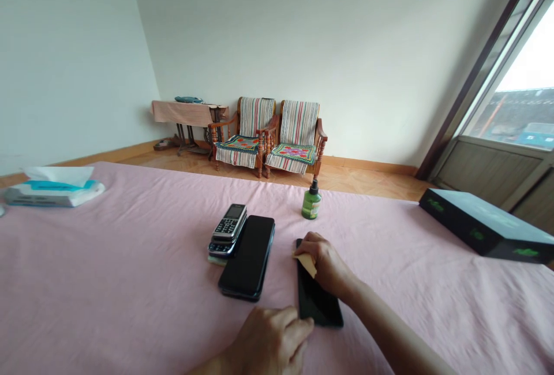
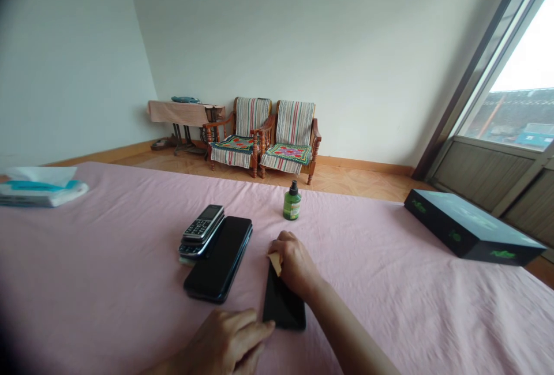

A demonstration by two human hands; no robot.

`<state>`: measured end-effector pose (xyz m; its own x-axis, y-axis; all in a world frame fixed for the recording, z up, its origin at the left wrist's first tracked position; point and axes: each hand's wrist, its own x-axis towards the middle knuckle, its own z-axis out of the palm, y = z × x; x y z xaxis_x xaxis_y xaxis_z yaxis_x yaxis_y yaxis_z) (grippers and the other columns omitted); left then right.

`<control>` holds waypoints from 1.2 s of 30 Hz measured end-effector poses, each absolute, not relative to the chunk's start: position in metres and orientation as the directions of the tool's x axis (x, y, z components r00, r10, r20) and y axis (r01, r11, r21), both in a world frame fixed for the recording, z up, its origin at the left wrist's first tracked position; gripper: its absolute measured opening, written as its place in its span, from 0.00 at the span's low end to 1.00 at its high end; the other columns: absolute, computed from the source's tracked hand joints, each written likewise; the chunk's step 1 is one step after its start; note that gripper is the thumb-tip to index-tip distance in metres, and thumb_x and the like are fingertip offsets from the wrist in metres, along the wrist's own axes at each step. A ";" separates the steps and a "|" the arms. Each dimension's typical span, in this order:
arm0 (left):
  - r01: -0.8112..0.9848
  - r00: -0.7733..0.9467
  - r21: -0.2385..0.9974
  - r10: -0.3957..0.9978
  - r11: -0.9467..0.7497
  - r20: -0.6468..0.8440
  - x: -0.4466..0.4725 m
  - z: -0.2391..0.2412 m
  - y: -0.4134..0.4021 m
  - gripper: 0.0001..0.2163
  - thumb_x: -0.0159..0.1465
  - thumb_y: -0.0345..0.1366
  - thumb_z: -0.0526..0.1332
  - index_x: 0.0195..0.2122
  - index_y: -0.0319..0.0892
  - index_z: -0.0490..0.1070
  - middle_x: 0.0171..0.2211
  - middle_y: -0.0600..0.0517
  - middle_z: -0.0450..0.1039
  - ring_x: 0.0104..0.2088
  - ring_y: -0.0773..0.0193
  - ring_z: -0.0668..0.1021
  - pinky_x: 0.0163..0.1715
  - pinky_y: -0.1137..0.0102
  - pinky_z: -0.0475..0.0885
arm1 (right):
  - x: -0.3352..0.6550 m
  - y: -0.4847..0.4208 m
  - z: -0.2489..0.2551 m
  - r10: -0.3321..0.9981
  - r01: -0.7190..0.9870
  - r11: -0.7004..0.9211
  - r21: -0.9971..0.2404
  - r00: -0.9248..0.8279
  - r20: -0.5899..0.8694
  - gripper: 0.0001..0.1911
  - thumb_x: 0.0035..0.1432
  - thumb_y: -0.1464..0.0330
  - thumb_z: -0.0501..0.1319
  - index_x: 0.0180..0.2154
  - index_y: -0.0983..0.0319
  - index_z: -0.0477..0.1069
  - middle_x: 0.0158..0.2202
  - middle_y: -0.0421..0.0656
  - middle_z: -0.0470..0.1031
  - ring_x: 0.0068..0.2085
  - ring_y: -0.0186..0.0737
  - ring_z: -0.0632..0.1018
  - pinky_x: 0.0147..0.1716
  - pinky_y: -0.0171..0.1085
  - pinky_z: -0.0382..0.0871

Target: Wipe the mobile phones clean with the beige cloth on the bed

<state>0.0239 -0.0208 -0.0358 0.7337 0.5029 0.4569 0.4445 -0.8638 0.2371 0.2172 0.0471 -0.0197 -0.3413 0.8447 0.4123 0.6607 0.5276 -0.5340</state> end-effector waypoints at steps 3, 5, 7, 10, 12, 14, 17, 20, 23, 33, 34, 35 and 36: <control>0.441 0.748 0.230 0.497 -0.867 0.439 0.023 -0.035 -0.021 0.15 0.55 0.26 0.61 0.43 0.43 0.73 0.26 0.54 0.75 0.25 0.64 0.78 0.26 0.74 0.70 | 0.218 0.063 -0.023 0.848 0.669 0.515 -0.536 -0.308 0.431 0.21 0.39 0.86 0.57 0.32 0.62 0.78 0.33 0.44 0.70 0.35 0.40 0.73 0.34 0.35 0.66; 0.441 0.752 0.217 0.491 -0.871 0.441 0.023 -0.035 -0.021 0.15 0.55 0.26 0.61 0.44 0.42 0.72 0.27 0.54 0.75 0.25 0.63 0.78 0.26 0.74 0.70 | 0.219 0.070 -0.025 0.850 0.671 0.509 -0.539 -0.291 0.440 0.20 0.39 0.86 0.56 0.32 0.63 0.78 0.32 0.44 0.70 0.34 0.40 0.73 0.33 0.35 0.66; 0.436 0.758 0.210 0.482 -0.875 0.438 0.023 -0.035 -0.021 0.15 0.55 0.27 0.61 0.45 0.42 0.72 0.28 0.54 0.75 0.25 0.64 0.78 0.26 0.74 0.70 | 0.220 0.074 -0.027 0.852 0.674 0.501 -0.543 -0.273 0.446 0.20 0.38 0.86 0.56 0.31 0.63 0.77 0.31 0.44 0.71 0.33 0.39 0.73 0.31 0.34 0.65; 0.441 0.756 0.216 0.490 -0.871 0.434 0.023 -0.036 -0.022 0.14 0.56 0.26 0.60 0.44 0.42 0.72 0.28 0.53 0.75 0.25 0.64 0.77 0.27 0.74 0.70 | 0.219 0.075 -0.030 0.854 0.680 0.490 -0.546 -0.247 0.459 0.20 0.38 0.86 0.56 0.31 0.63 0.77 0.30 0.43 0.70 0.32 0.39 0.73 0.31 0.34 0.65; 0.455 0.746 0.222 0.506 -0.862 0.434 0.023 -0.036 -0.023 0.14 0.56 0.25 0.60 0.43 0.43 0.73 0.28 0.53 0.75 0.26 0.63 0.77 0.27 0.74 0.70 | 0.218 0.072 -0.031 0.852 0.684 0.484 -0.546 -0.227 0.471 0.19 0.38 0.85 0.56 0.31 0.63 0.76 0.31 0.44 0.70 0.34 0.39 0.73 0.32 0.35 0.65; 0.468 0.739 0.230 0.521 -0.853 0.427 0.023 -0.034 -0.024 0.14 0.55 0.25 0.61 0.43 0.43 0.73 0.28 0.54 0.75 0.25 0.63 0.77 0.27 0.73 0.69 | 0.216 0.067 -0.032 0.851 0.685 0.482 -0.547 -0.217 0.478 0.20 0.38 0.85 0.56 0.32 0.63 0.76 0.32 0.43 0.70 0.35 0.40 0.72 0.33 0.35 0.65; 0.475 0.750 0.240 0.532 -0.846 0.392 0.023 -0.031 -0.024 0.14 0.56 0.25 0.61 0.43 0.44 0.73 0.28 0.54 0.75 0.26 0.63 0.77 0.26 0.73 0.69 | 0.215 0.056 -0.030 0.849 0.676 0.491 -0.549 -0.230 0.476 0.21 0.36 0.85 0.56 0.32 0.62 0.76 0.32 0.43 0.71 0.36 0.40 0.72 0.34 0.35 0.65; 0.486 0.761 0.239 0.541 -0.841 0.356 0.024 -0.028 -0.024 0.13 0.56 0.25 0.62 0.41 0.44 0.74 0.28 0.55 0.75 0.26 0.63 0.77 0.25 0.73 0.68 | 0.214 0.041 -0.028 0.845 0.661 0.507 -0.553 -0.253 0.471 0.19 0.37 0.83 0.58 0.32 0.61 0.76 0.32 0.43 0.71 0.36 0.41 0.72 0.33 0.35 0.64; 0.495 0.770 0.216 0.540 -0.841 0.339 0.024 -0.024 -0.025 0.11 0.57 0.25 0.61 0.40 0.44 0.73 0.28 0.55 0.74 0.26 0.64 0.76 0.26 0.73 0.68 | 0.213 0.023 -0.028 0.839 0.610 0.532 -0.587 -0.283 0.465 0.16 0.38 0.80 0.61 0.32 0.61 0.77 0.32 0.43 0.70 0.35 0.41 0.72 0.32 0.35 0.63; 0.419 0.852 0.173 0.452 -0.891 0.266 0.020 -0.012 -0.026 0.06 0.60 0.26 0.58 0.38 0.42 0.69 0.32 0.53 0.73 0.29 0.64 0.77 0.28 0.74 0.71 | 0.212 -0.022 -0.019 0.861 0.516 0.507 -0.691 -0.344 0.375 0.12 0.42 0.78 0.63 0.32 0.61 0.77 0.32 0.43 0.70 0.33 0.38 0.72 0.30 0.34 0.62; 0.416 0.854 0.167 0.447 -0.894 0.267 0.020 -0.012 -0.025 0.06 0.60 0.26 0.58 0.38 0.42 0.69 0.33 0.53 0.73 0.30 0.64 0.77 0.28 0.74 0.72 | 0.212 -0.024 -0.016 0.864 0.512 0.499 -0.700 -0.354 0.358 0.11 0.43 0.78 0.62 0.31 0.61 0.77 0.32 0.42 0.69 0.33 0.38 0.72 0.30 0.34 0.62; 0.417 0.855 0.157 0.445 -0.895 0.267 0.021 -0.012 -0.025 0.06 0.60 0.26 0.58 0.38 0.41 0.69 0.33 0.53 0.73 0.30 0.63 0.77 0.29 0.74 0.72 | 0.213 -0.027 -0.011 0.867 0.507 0.491 -0.709 -0.367 0.337 0.11 0.44 0.78 0.62 0.31 0.61 0.77 0.32 0.42 0.69 0.32 0.37 0.72 0.29 0.33 0.62; 0.420 0.856 0.143 0.444 -0.896 0.264 0.021 -0.013 -0.025 0.06 0.59 0.26 0.58 0.38 0.41 0.69 0.33 0.52 0.73 0.30 0.63 0.77 0.29 0.74 0.72 | 0.214 -0.028 -0.007 0.867 0.500 0.484 -0.718 -0.388 0.314 0.11 0.44 0.78 0.61 0.31 0.61 0.77 0.32 0.42 0.69 0.32 0.37 0.72 0.29 0.33 0.63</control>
<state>0.0214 -0.0254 -0.0128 0.8563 0.4438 0.2642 0.4203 -0.8961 0.1428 0.2140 -0.0284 -0.0068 -0.3879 0.8665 0.3142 0.5001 0.4842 -0.7180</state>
